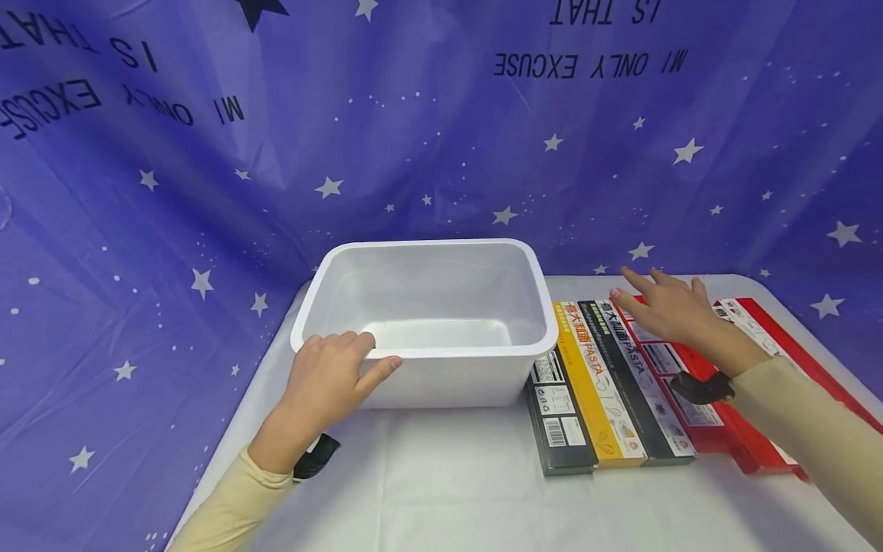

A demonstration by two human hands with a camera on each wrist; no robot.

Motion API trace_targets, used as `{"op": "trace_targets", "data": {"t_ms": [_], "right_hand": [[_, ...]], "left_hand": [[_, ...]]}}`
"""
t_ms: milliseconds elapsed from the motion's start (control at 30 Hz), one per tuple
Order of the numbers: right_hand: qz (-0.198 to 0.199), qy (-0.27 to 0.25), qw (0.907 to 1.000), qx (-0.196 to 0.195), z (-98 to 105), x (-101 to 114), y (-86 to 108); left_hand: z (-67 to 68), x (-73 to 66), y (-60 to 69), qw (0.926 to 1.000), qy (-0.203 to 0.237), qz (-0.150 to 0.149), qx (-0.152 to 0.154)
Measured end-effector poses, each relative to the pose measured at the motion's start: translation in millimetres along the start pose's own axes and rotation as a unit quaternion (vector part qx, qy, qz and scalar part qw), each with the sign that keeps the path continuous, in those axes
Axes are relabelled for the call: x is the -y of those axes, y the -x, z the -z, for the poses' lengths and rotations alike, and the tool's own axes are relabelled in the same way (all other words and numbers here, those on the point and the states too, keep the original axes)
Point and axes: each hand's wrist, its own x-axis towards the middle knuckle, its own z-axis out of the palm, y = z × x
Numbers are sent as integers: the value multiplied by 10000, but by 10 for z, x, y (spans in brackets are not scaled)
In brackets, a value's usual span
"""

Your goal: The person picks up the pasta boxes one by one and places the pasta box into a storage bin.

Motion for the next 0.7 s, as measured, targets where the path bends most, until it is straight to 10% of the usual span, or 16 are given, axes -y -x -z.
{"op": "trace_targets", "data": {"t_ms": [333, 700], "right_hand": [[-151, 15, 9999, 48, -66, -315, 162], [-656, -419, 9970, -22, -231, -1206, 515]], "left_hand": [[-54, -31, 92, 9991, -6, 272, -321], [-71, -5, 122, 9974, -17, 300, -656]]}}
